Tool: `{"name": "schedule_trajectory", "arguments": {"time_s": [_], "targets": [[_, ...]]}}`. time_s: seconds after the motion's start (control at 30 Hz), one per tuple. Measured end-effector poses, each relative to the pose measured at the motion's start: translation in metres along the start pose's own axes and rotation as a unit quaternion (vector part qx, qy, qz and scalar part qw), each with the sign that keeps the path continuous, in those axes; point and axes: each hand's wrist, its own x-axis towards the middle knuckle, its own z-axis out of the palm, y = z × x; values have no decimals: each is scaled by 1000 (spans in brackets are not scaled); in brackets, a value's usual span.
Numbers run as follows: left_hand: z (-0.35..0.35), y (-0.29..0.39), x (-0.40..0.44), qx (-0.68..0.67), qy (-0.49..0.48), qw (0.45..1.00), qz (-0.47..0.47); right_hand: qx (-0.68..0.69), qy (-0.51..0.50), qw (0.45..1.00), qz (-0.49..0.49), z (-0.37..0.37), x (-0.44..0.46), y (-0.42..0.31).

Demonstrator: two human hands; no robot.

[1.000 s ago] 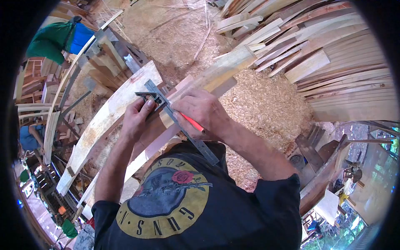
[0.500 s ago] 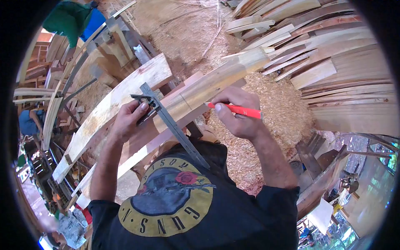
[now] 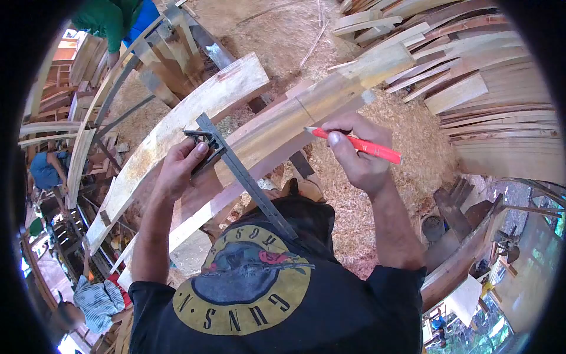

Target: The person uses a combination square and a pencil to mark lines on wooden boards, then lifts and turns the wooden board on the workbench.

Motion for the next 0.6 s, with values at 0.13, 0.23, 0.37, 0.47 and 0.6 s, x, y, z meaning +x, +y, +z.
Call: {"name": "schedule_trajectory", "arguments": {"time_s": [0.13,0.23,0.37,0.47,0.6], "targets": [[-3,-3,-3,39,1,999,-7,-21,-18,999,29,14,-12,-10],[4,-12,0,-25,9,999,34,3,-18,1000,10,30,-15,-14],[6,-9,-2,-30,11,999,21,33,-28,999,-17,54,-19,-12],[6,-13,1,-20,12,999,22,12,-52,996,-65,59,-17,-8],[9,-13,-1,-28,14,999,34,-40,-61,988,-135,65,-17,-8]]}}
